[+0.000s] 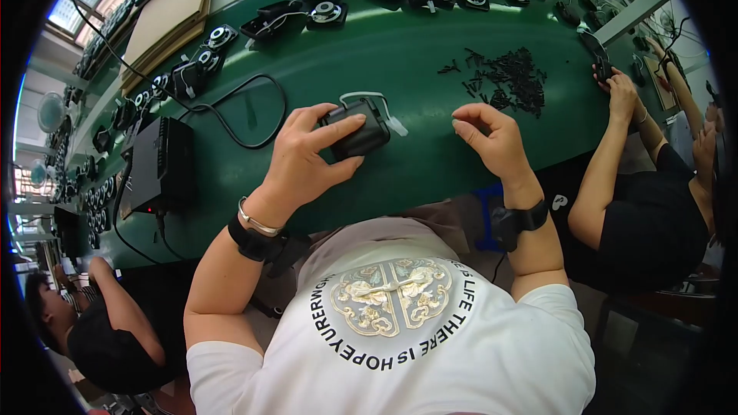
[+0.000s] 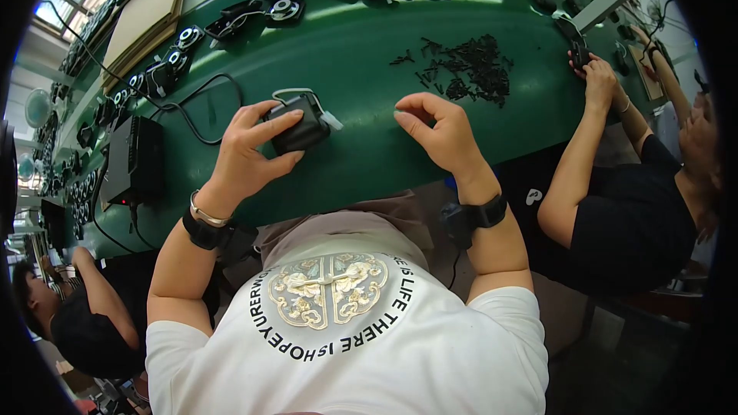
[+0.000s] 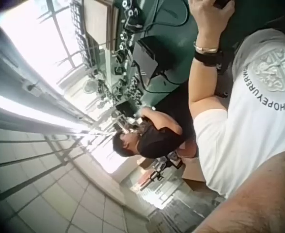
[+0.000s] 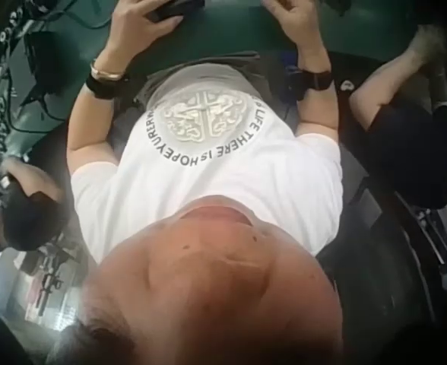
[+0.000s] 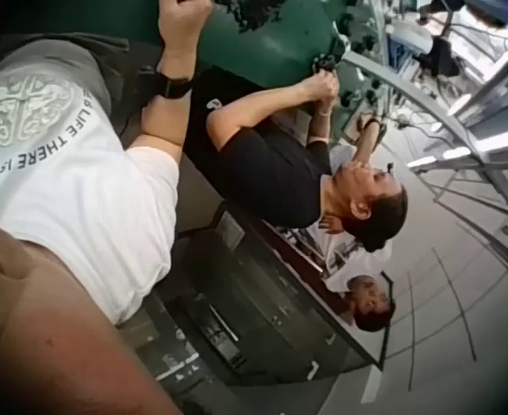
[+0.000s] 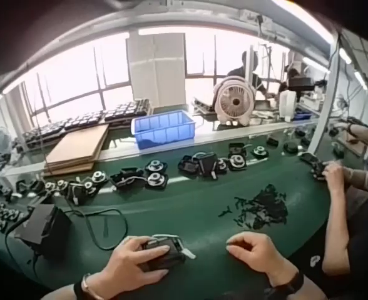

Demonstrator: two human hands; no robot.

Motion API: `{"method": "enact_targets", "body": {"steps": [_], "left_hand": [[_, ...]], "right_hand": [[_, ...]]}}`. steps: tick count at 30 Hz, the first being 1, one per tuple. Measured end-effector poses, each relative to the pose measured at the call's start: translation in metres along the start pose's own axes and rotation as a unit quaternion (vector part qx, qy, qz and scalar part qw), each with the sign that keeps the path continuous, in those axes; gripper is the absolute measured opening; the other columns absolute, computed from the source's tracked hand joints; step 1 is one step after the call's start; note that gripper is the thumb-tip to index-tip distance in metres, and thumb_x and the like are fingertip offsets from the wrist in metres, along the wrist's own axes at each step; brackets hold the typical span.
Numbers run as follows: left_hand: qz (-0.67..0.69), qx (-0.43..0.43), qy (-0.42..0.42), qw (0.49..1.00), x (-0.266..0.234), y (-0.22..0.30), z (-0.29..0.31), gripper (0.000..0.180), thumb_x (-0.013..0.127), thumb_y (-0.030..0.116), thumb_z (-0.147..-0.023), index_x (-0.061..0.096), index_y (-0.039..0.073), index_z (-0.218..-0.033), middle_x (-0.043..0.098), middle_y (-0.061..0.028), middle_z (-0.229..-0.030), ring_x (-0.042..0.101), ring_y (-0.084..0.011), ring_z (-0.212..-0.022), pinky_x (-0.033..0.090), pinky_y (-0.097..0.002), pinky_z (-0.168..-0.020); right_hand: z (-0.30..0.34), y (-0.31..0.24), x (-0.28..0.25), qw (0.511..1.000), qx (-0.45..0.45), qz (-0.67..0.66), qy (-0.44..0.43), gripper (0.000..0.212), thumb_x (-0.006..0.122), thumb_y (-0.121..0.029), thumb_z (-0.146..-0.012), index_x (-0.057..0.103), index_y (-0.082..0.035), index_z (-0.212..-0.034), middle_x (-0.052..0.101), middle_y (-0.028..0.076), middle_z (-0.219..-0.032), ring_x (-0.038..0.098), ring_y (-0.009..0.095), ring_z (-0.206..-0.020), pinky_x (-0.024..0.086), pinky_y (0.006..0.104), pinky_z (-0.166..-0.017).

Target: Assembling small electronic components by manually inserting parts and wires into black housings at a factory workstation.

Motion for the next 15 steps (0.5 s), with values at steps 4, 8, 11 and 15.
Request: {"method": "enact_targets", "body": {"steps": [4,8,11,15], "left_hand": [[-0.027,0.003,0.057,0.998,-0.016,-0.022,-0.082,0.054,0.082,0.019,-0.065,0.071,0.02,-0.118,0.062,-0.0148,-0.118,0.06,-0.0298,-0.103,0.05,-0.0377,-0.091],[0.052,-0.104,0.049,0.992,-0.001,-0.057,-0.162,0.053,0.08,0.023,-0.071,0.069,0.016,-0.122,0.066,-0.0118,-0.113,0.064,-0.0232,-0.098,0.051,-0.0341,-0.088],[0.077,-0.156,0.002,0.985,0.024,-0.075,-0.207,0.053,0.079,0.028,-0.072,0.068,0.016,-0.123,0.067,-0.0108,-0.11,0.065,-0.0213,-0.095,0.051,-0.0327,-0.087],[0.023,-0.159,-0.024,0.987,0.052,-0.101,-0.236,0.054,0.078,0.036,-0.071,0.069,0.02,-0.122,0.063,-0.0152,-0.12,0.064,-0.0257,-0.102,0.05,-0.0352,-0.092]], "right_hand": [[0.014,-0.003,-0.017,0.985,-0.126,0.111,0.046,0.011,0.07,-0.002,-0.085,0.068,-0.001,-0.096,0.063,0.003,-0.078,0.058,0.011,-0.068,0.046,0.0239,-0.062],[0.018,-0.003,-0.028,0.962,-0.21,0.153,0.081,0.01,0.07,0.001,-0.081,0.066,-0.002,-0.09,0.062,0.007,-0.074,0.057,0.016,-0.062,0.044,0.0267,-0.057],[0.015,-0.006,-0.034,0.955,-0.231,0.155,0.105,0.01,0.07,0.002,-0.08,0.066,-0.002,-0.088,0.061,0.008,-0.072,0.057,0.018,-0.061,0.043,0.028,-0.055],[0.004,-0.006,-0.043,0.953,-0.236,0.151,0.113,0.01,0.07,0.003,-0.079,0.065,-0.003,-0.086,0.062,0.008,-0.071,0.057,0.02,-0.061,0.044,0.0292,-0.055]]}}
Point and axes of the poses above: each hand's wrist, its own z-axis away from the middle knuckle, its own x-axis out of the palm, y = z × x, the point moved 2 cm from there along -z, towards the middle knuckle
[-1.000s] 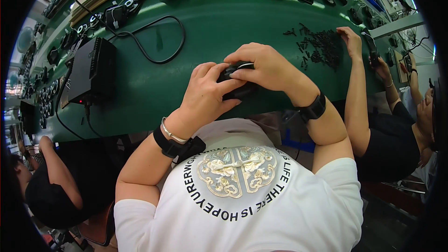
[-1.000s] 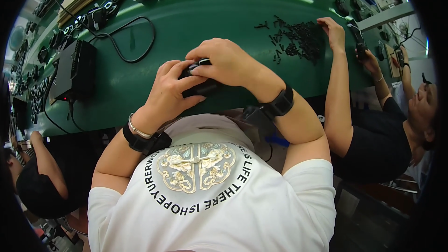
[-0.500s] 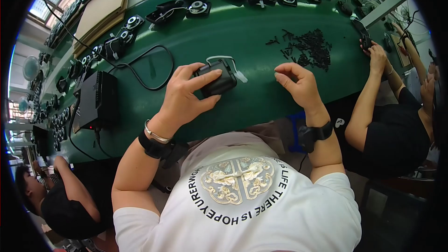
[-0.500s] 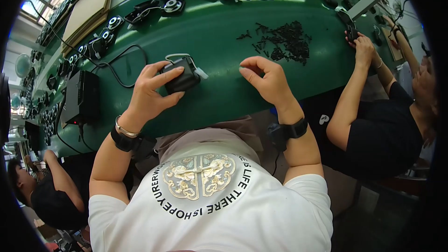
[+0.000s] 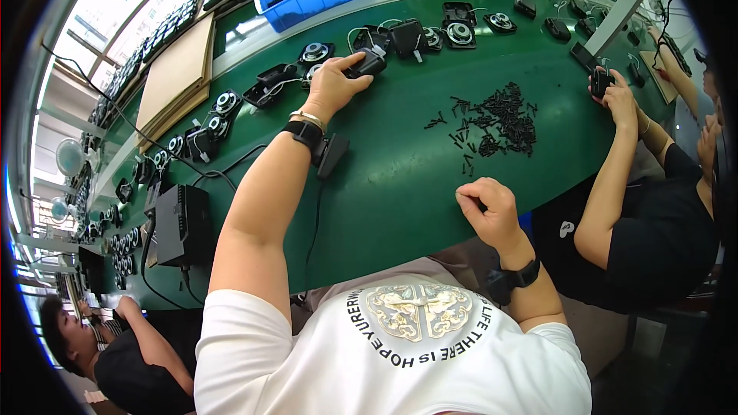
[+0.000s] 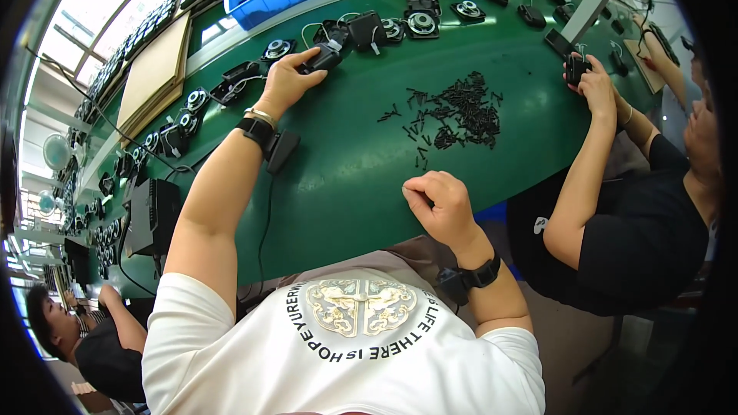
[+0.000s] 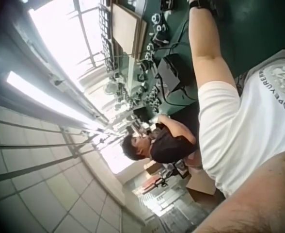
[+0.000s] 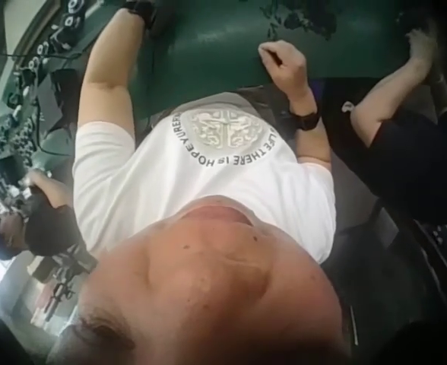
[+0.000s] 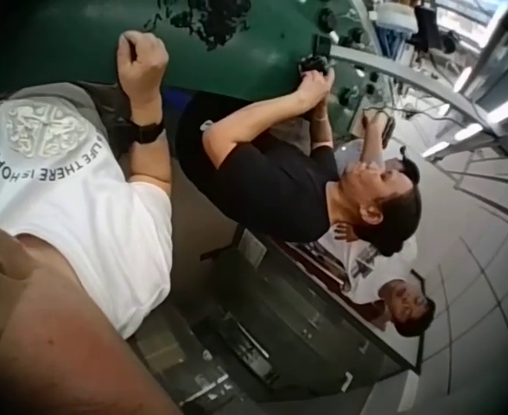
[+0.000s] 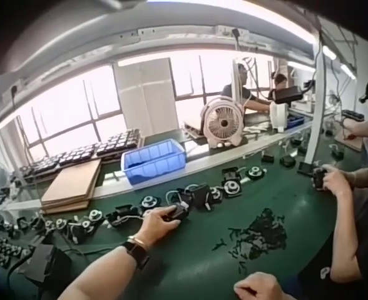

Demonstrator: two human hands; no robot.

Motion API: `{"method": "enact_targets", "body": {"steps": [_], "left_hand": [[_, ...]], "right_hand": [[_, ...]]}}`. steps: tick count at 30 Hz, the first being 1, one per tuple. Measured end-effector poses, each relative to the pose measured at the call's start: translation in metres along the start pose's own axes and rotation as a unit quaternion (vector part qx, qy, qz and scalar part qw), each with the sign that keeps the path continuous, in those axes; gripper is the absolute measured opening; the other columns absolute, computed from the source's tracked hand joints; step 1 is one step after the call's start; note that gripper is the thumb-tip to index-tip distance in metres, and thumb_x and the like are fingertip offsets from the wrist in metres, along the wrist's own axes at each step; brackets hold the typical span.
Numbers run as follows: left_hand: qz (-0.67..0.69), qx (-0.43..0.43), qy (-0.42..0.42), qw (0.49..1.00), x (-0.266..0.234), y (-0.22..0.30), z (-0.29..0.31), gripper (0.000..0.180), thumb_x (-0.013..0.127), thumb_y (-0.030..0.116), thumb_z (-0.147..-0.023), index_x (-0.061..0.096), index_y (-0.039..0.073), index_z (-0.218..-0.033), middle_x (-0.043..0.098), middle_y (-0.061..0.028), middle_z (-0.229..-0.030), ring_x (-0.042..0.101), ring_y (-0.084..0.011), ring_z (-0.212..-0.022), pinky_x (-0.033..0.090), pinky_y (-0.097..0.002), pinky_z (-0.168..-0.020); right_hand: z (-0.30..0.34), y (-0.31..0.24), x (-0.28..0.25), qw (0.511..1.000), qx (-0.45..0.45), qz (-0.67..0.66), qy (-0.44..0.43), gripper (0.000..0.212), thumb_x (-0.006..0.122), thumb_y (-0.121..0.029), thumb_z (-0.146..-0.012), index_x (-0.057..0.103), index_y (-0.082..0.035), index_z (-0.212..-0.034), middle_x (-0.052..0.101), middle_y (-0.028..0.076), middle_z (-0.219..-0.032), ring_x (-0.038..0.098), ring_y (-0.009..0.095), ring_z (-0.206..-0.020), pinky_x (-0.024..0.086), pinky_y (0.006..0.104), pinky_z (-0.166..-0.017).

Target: Assembling small electronic components by manually inserting parts and wires into black housings at a factory workstation.

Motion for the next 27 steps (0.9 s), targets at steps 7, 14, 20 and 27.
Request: {"method": "enact_targets", "body": {"steps": [7,14,20,27], "left_hand": [[-0.149,0.129,0.066,0.978,0.031,0.009,-0.002,0.055,0.077,0.036,-0.072,0.068,0.019,-0.123,0.066,-0.0146,-0.116,0.061,-0.0286,-0.102,0.047,-0.0372,-0.094],[-0.085,0.069,0.095,0.989,0.031,0.002,-0.008,0.055,0.074,0.041,-0.07,0.068,0.024,-0.122,0.061,-0.0192,-0.123,0.055,-0.0348,-0.117,0.028,-0.0519,-0.113],[-0.106,0.023,0.11,0.988,0.026,-0.006,-0.012,0.054,0.073,0.041,-0.07,0.068,0.025,-0.121,0.062,-0.018,-0.118,0.058,-0.0344,-0.112,0.038,-0.0502,-0.105],[-0.164,-0.05,0.109,0.979,0.03,0.017,-0.018,0.05,0.07,0.041,-0.072,0.068,0.026,-0.12,0.064,-0.0135,-0.11,0.06,-0.0322,-0.105,0.047,-0.046,-0.091]], "right_hand": [[0.0,-0.002,-0.002,1.0,0.025,-0.011,-0.002,0.01,0.07,0.002,-0.079,0.065,-0.003,-0.085,0.063,0.007,-0.072,0.058,0.02,-0.061,0.045,0.0299,-0.055],[-0.001,-0.006,-0.003,1.0,0.016,0.001,0.0,0.011,0.07,0.003,-0.078,0.065,-0.003,-0.086,0.064,0.007,-0.073,0.058,0.02,-0.061,0.045,0.0297,-0.056],[-0.003,-0.003,-0.004,1.0,0.007,0.004,-0.001,0.012,0.07,0.003,-0.078,0.064,-0.003,-0.086,0.064,0.007,-0.072,0.058,0.021,-0.061,0.045,0.0297,-0.055],[-0.004,-0.004,-0.005,1.0,0.013,-0.001,-0.003,0.012,0.07,0.003,-0.078,0.064,-0.003,-0.086,0.063,0.007,-0.072,0.057,0.021,-0.06,0.044,0.0302,-0.055]]}}
Point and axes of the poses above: each hand's wrist, its own z-axis away from the middle knuckle, its own x-axis out of the palm, y = z × x, the point moved 2 cm from there along -z, towards the middle knuckle
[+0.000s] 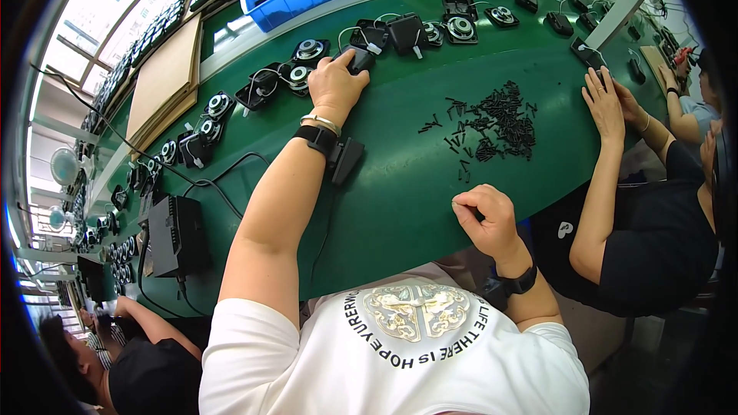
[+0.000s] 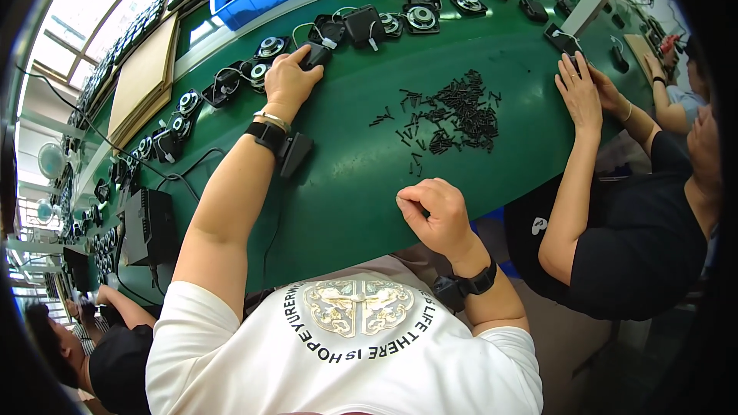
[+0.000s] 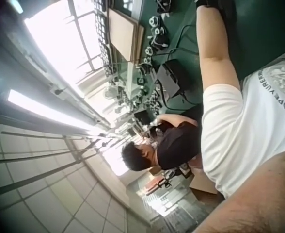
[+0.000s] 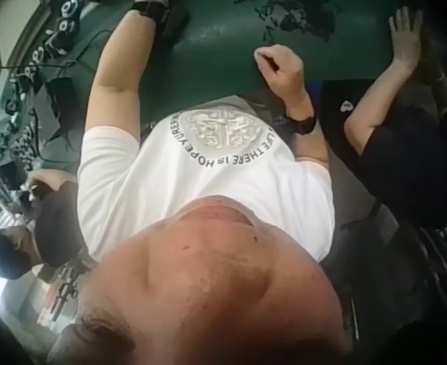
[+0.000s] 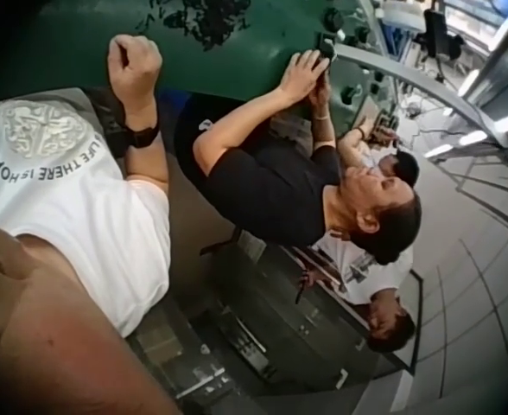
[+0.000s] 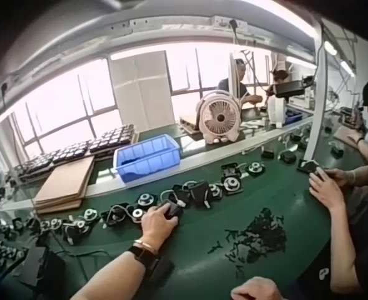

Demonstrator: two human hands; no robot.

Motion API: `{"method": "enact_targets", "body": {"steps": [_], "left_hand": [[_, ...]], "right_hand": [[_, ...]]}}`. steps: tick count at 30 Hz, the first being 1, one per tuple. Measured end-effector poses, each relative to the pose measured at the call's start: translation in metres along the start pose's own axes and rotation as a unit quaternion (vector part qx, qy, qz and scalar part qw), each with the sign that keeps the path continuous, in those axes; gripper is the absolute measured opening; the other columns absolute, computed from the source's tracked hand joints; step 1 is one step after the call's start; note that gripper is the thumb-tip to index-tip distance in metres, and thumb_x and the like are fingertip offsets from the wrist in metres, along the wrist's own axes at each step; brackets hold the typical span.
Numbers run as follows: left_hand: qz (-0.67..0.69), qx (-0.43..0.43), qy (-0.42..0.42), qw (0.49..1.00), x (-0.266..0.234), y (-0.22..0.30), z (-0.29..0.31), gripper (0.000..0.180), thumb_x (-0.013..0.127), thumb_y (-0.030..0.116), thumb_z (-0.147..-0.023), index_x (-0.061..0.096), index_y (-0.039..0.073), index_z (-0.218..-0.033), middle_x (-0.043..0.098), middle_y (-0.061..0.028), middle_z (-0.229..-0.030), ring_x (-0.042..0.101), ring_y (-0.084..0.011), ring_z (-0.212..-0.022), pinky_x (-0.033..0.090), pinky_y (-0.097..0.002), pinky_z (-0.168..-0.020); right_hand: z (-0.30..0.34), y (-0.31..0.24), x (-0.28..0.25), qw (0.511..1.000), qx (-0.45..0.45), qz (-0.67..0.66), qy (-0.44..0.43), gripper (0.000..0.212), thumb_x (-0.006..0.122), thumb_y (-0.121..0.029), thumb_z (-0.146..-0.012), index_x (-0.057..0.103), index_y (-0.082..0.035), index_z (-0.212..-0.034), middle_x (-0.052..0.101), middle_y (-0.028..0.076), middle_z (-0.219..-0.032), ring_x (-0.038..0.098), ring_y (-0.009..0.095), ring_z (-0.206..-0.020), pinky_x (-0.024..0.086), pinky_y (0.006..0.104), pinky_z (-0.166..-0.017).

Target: Assembling small electronic components by manually inserting parts and wires into black housings at a factory workstation.

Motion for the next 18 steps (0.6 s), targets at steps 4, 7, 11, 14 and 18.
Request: {"method": "enact_targets", "body": {"steps": [4,7,11,14,18], "left_hand": [[-0.076,-0.044,-0.019,0.996,-0.002,0.011,-0.003,0.054,0.072,0.042,-0.073,0.066,0.026,-0.124,0.066,-0.0102,-0.11,0.063,-0.0282,-0.102,0.049,-0.0395,-0.091],[-0.132,-0.017,0.02,0.991,0.003,0.005,-0.003,0.053,0.071,0.044,-0.076,0.065,0.028,-0.125,0.066,-0.0089,-0.11,0.062,-0.0289,-0.105,0.047,-0.0411,-0.093],[-0.131,-0.002,0.0,0.991,0.009,0.009,-0.007,0.046,0.07,0.044,-0.079,0.064,0.03,-0.123,0.063,-0.0105,-0.117,0.054,-0.0294,-0.116,0.041,-0.0429,-0.096],[-0.153,0.033,0.064,0.986,0.012,0.001,0.0,0.043,0.068,0.041,-0.081,0.065,0.027,-0.122,0.06,-0.0102,-0.119,0.051,-0.0297,-0.118,0.04,-0.0428,-0.096],[-0.153,0.066,0.031,0.986,0.001,0.015,-0.004,0.038,0.065,0.037,-0.083,0.066,0.023,-0.119,0.058,-0.0098,-0.119,0.048,-0.0297,-0.118,0.04,-0.043,-0.096]], "right_hand": [[-0.002,0.001,-0.002,1.0,0.0,-0.001,0.0,0.012,0.07,0.003,-0.078,0.064,-0.003,-0.086,0.063,0.007,-0.071,0.057,0.021,-0.06,0.044,0.0304,-0.055],[-0.004,0.002,-0.002,1.0,-0.011,-0.013,-0.001,0.012,0.071,0.002,-0.077,0.064,-0.004,-0.085,0.063,0.007,-0.072,0.057,0.021,-0.059,0.043,0.0304,-0.055],[-0.03,-0.004,-0.014,0.998,-0.007,0.031,-0.053,0.012,0.072,0.001,-0.077,0.065,-0.003,-0.087,0.063,0.008,-0.074,0.057,0.02,-0.061,0.045,0.0298,-0.056],[-0.085,0.0,-0.023,0.999,0.017,0.024,-0.018,0.013,0.072,-0.003,-0.08,0.066,-0.002,-0.091,0.064,0.008,-0.077,0.06,0.016,-0.067,0.049,0.027,-0.062],[-0.173,0.055,-0.032,0.996,0.085,0.029,0.0,0.016,0.069,-0.01,-0.087,0.067,-0.001,-0.1,0.067,0.004,-0.086,0.06,0.011,-0.074,0.049,0.0254,-0.068]]}}
Point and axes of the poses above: each hand's wrist, its own z-axis away from the middle knuckle, its own x-axis out of the palm, y = z × x, the point moved 2 cm from there along -z, towards the middle knuckle
